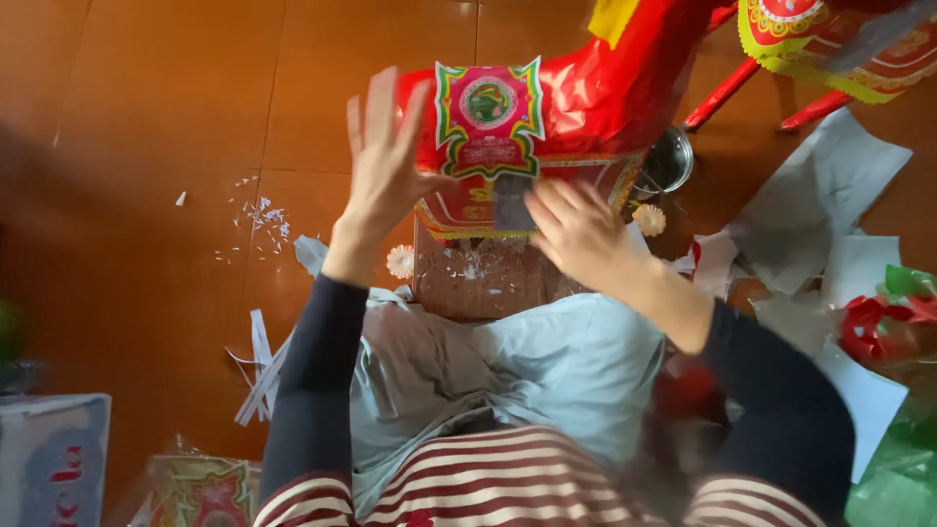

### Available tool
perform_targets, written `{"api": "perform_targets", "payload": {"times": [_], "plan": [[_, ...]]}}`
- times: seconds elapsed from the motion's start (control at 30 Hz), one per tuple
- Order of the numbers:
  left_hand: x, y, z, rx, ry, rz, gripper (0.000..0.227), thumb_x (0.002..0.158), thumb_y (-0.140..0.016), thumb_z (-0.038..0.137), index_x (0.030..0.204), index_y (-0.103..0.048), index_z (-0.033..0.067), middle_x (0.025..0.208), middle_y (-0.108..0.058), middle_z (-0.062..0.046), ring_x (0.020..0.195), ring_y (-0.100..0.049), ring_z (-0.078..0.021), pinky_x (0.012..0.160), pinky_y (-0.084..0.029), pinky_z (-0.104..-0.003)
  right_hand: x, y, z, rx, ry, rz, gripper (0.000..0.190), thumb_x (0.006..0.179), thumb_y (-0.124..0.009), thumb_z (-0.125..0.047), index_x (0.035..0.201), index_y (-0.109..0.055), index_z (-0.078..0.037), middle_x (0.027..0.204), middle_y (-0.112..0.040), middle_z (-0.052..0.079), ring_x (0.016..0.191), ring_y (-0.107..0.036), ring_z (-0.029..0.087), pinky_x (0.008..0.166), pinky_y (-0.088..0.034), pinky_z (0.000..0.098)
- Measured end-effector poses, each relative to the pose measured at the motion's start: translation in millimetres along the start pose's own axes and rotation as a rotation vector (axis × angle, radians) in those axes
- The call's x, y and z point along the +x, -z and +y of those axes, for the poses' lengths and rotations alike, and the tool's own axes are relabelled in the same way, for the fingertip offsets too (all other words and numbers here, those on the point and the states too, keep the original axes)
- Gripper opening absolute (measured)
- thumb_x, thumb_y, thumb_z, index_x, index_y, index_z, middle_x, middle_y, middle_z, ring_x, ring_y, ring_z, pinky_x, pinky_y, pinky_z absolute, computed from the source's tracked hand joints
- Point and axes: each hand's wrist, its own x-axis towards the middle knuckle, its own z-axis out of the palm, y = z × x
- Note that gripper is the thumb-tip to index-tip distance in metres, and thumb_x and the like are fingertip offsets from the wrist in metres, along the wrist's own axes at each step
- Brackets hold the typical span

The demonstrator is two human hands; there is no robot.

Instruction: Assembling and decorating a large votive paper horse with paper and glue.

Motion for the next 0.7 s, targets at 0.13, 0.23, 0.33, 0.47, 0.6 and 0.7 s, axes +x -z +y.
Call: {"api": "perform_targets", "payload": {"times": [0.13, 0.23, 0.33, 0.47, 0.6, 0.7], "plan": [[-100.7, -30.6, -18.0, -0.222, 0.321, 0.254, 0.094, 0.088, -0.089, 0.03, 0.159, -0.035, 0.0037, 0.162, -0.038, -0.024, 0.151, -0.036, -0.0412, 0.125, -0.025, -0.053, -83.7, -65.0, 12.7, 0.411, -0.37, -0.523, 0.032, 0.089, -0.074, -0.031, 0.109, -0.069, -0.006, 0.107, -0.071, 0.014, 0.105, -0.067, 0.034, 0.087, -0.055, 0.0463], [-191.3, -73.5, -56.6, -0.224, 0.53, 0.341, 0.068, 0.088, -0.081, 0.008, 0.147, -0.049, 0.0023, 0.148, -0.053, -0.022, 0.139, -0.049, -0.0407, 0.118, -0.04, -0.047, -128.7, -121.1, 9.6, 0.417, -0.559, -0.596, 0.022, 0.086, -0.072, -0.024, 0.101, -0.07, -0.007, 0.097, -0.071, 0.014, 0.096, -0.068, 0.036, 0.078, -0.055, 0.0484], [-287.2, -78.6, -93.2, -0.135, 0.737, 0.388, 0.043, 0.085, -0.077, -0.003, 0.126, -0.064, 0.0012, 0.131, -0.061, -0.02, 0.124, -0.058, -0.0393, 0.108, -0.047, -0.047, -152.9, -160.6, -19.2, 0.57, -0.721, -0.404, 0.013, 0.089, -0.071, -0.017, 0.096, -0.071, -0.007, 0.095, -0.071, 0.015, 0.091, -0.068, 0.038, 0.074, -0.054, 0.049], [-409.2, -50.3, -117.5, -0.074, 1.078, 0.475, 0.018, 0.096, -0.075, -0.004, 0.112, -0.068, 0.0009, 0.121, -0.062, -0.017, 0.11, -0.063, -0.0333, 0.098, -0.052, -0.041, -165.8, -166.7, -64.2, 0.674, -0.867, -0.144, 0.016, 0.093, -0.073, -0.02, 0.094, -0.07, -0.004, 0.089, -0.071, 0.016, 0.081, -0.068, 0.034, 0.071, -0.053, 0.0453], [-472.2, -34.2, -124.6, -0.148, 1.42, 0.576, 0.014, 0.091, -0.073, -0.001, 0.104, -0.071, 0.0028, 0.118, -0.06, -0.015, 0.094, -0.07, -0.0253, 0.086, -0.056, -0.035, -184.9, -182.8, -91.9, 0.635, -1.044, -0.11, 0.025, 0.102, -0.072, -0.024, 0.097, -0.068, 0.0, 0.083, -0.069, 0.018, 0.072, -0.065, 0.029, 0.069, -0.051, 0.043], [-522.9, -55.1, -142.4, -0.012, 1.362, 0.599, 0.016, 0.088, -0.078, 0.001, 0.103, -0.073, 0.002, 0.097, -0.073, -0.012, 0.087, -0.072, -0.024, 0.078, -0.057, -0.036, -190.2, -192.0, -100.8, 0.568, -1.02, -0.041, 0.025, 0.107, -0.068, -0.024, 0.099, -0.068, 0.0, 0.085, -0.07, 0.018, 0.073, -0.064, 0.029, 0.07, -0.051, 0.0433]]}}
